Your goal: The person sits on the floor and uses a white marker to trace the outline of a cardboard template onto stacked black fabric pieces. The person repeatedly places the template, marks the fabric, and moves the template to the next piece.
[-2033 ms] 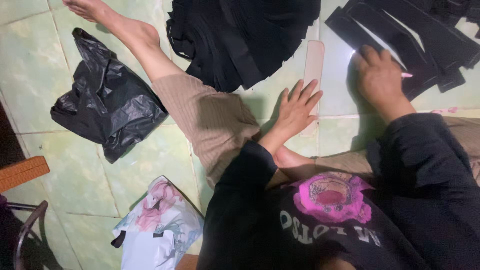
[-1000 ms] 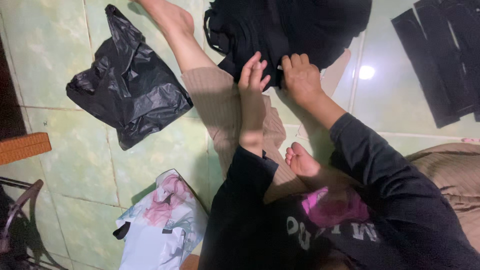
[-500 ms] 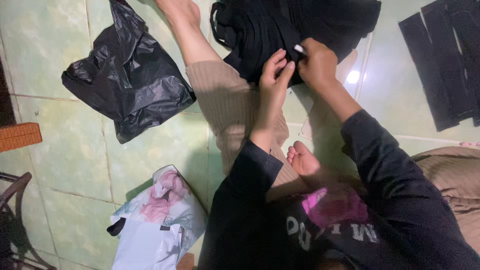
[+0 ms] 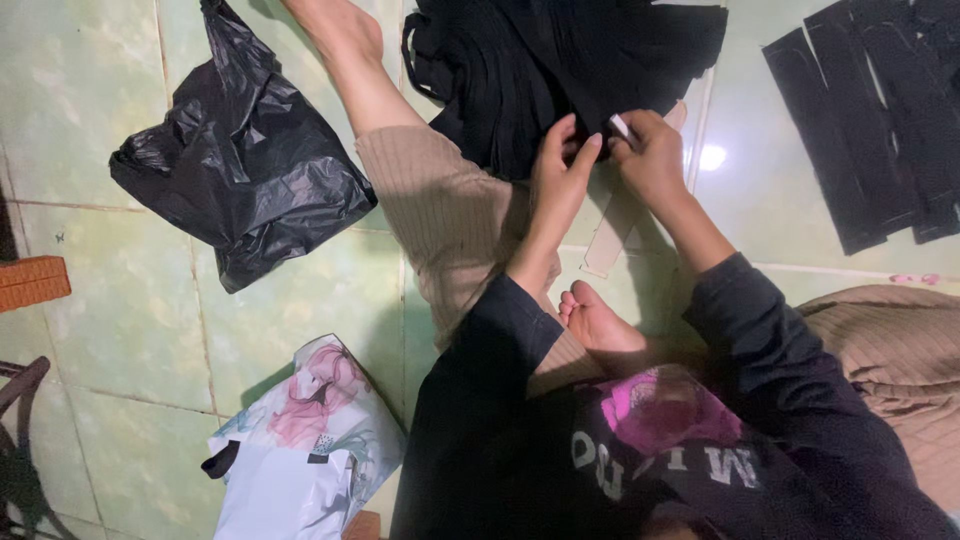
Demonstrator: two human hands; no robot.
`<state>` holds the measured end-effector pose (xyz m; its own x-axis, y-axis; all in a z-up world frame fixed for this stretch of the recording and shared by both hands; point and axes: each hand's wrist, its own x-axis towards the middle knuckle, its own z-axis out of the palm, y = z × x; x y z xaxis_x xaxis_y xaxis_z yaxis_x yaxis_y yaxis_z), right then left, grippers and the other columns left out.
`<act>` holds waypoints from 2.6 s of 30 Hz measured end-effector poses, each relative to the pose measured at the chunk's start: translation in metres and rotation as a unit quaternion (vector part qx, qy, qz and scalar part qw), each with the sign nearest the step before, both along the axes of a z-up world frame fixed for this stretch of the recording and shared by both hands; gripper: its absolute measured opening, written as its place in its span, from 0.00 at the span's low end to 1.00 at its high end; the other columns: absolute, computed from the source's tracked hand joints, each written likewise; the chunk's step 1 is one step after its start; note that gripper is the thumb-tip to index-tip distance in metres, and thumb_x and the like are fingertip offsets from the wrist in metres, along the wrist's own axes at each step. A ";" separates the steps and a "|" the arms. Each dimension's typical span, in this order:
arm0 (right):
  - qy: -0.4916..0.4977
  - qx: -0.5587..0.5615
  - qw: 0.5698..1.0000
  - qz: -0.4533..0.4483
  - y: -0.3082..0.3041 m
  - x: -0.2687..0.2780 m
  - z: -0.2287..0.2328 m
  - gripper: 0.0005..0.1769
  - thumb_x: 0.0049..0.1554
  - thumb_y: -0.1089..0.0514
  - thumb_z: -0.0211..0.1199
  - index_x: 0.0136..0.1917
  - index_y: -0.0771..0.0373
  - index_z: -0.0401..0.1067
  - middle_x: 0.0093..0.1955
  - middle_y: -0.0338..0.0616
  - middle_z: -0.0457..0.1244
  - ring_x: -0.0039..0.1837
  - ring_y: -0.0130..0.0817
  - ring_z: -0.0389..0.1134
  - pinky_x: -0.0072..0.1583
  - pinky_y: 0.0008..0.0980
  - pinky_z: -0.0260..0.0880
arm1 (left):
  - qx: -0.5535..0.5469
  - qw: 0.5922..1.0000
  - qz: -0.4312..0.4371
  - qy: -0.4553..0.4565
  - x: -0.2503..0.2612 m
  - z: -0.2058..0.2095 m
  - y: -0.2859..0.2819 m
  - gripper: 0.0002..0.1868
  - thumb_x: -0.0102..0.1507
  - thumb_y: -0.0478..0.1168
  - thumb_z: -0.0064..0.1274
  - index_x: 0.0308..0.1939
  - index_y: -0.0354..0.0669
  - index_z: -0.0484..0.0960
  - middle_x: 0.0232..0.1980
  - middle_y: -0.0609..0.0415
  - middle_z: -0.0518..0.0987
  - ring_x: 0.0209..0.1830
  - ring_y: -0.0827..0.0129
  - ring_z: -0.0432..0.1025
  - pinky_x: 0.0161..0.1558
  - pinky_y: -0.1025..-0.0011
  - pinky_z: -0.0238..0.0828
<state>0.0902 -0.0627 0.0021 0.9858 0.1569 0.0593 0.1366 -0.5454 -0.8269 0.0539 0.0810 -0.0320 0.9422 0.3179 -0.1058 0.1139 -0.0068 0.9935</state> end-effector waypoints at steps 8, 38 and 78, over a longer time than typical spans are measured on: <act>0.013 0.006 1.000 0.011 0.015 0.010 -0.013 0.12 0.56 0.67 0.68 0.54 0.66 0.77 0.48 0.51 0.67 0.49 0.45 0.69 0.51 0.37 0.68 | 0.307 0.950 -0.016 -0.062 0.006 0.052 0.020 0.33 0.64 0.51 0.60 0.71 0.49 0.71 0.79 0.33 0.58 0.76 0.40 0.59 0.72 0.51 0.58; 0.248 -0.032 0.968 0.030 -0.131 -0.091 0.042 0.28 0.57 0.66 0.67 0.70 0.54 0.73 0.38 0.49 0.62 0.39 0.37 0.61 0.45 0.34 0.63 | -0.398 0.857 -0.282 0.165 -0.026 0.024 -0.067 0.30 0.70 0.57 0.50 0.74 0.54 0.71 0.73 0.48 0.70 0.66 0.62 0.67 0.62 0.64 0.66; 0.036 -0.473 0.878 -0.071 -0.280 -0.017 -0.010 0.35 0.51 0.63 0.70 0.72 0.60 0.71 0.47 0.51 0.68 0.45 0.46 0.71 0.45 0.41 0.72 | 0.515 0.743 -0.409 -0.125 -0.035 0.026 -0.090 0.47 0.52 0.53 0.69 0.73 0.48 0.69 0.80 0.39 0.53 0.80 0.43 0.50 0.64 0.52 0.59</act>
<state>0.0729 -0.3429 -0.0083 0.9953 -0.0225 -0.0939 -0.0226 -0.9997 0.0003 0.0192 -0.0085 -0.0056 0.8138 -0.5811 0.0069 -0.5341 -0.7432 0.4029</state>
